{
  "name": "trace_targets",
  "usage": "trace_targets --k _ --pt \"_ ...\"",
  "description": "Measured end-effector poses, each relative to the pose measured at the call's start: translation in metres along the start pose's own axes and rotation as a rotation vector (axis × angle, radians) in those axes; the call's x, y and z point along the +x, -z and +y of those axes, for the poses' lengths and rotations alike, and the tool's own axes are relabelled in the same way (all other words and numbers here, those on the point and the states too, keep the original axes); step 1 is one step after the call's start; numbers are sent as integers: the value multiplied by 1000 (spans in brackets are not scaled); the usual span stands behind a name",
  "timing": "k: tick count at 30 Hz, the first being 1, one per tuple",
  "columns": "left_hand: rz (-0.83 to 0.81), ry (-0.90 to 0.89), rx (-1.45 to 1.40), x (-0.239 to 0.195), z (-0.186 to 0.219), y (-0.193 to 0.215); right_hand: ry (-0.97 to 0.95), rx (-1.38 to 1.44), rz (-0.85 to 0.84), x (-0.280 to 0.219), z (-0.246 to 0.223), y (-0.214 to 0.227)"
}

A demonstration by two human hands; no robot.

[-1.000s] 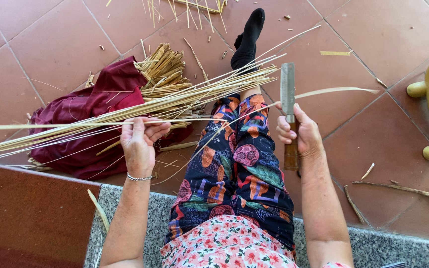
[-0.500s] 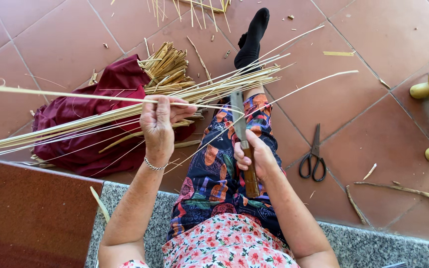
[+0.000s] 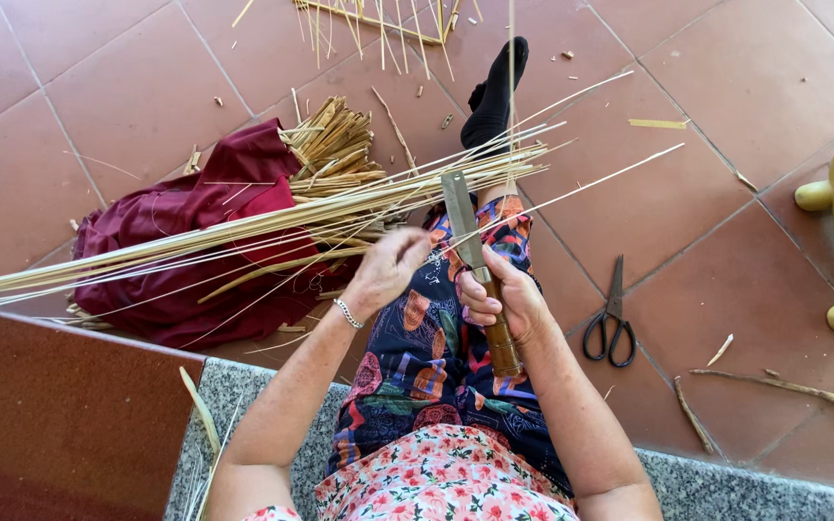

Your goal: The person sits on a tiled floor and uses a knife to split and smooth thin bamboo strips. They repeatedly peel the strips, trim edges, and organize the processed pieces into a bundle.

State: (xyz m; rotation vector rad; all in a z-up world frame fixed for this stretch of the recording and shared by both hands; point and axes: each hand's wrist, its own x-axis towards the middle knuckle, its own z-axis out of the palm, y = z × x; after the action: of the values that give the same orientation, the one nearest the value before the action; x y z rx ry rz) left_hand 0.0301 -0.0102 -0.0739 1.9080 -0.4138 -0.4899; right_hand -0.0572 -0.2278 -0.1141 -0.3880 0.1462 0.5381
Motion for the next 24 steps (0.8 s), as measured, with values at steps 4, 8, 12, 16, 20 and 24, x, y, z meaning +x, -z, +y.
trace_targets --k 4,8,12,16,20,24 --pt "12 158 -279 -14 -46 -24 -19 16 -78 0 5 2" --pt "65 132 -418 -13 -68 -34 -50 2 52 -1 8 -5" --pt "60 257 -530 -18 -74 -38 -83 47 -34 -4 14 -1" --pt "66 266 -516 -20 -70 -42 -122 11 66 -4 24 11" --pt "73 364 -527 -16 -60 -41 -196 23 -33 -3 29 18" --pt "41 433 -614 -19 -55 -33 -164 -110 166 -7 29 8"
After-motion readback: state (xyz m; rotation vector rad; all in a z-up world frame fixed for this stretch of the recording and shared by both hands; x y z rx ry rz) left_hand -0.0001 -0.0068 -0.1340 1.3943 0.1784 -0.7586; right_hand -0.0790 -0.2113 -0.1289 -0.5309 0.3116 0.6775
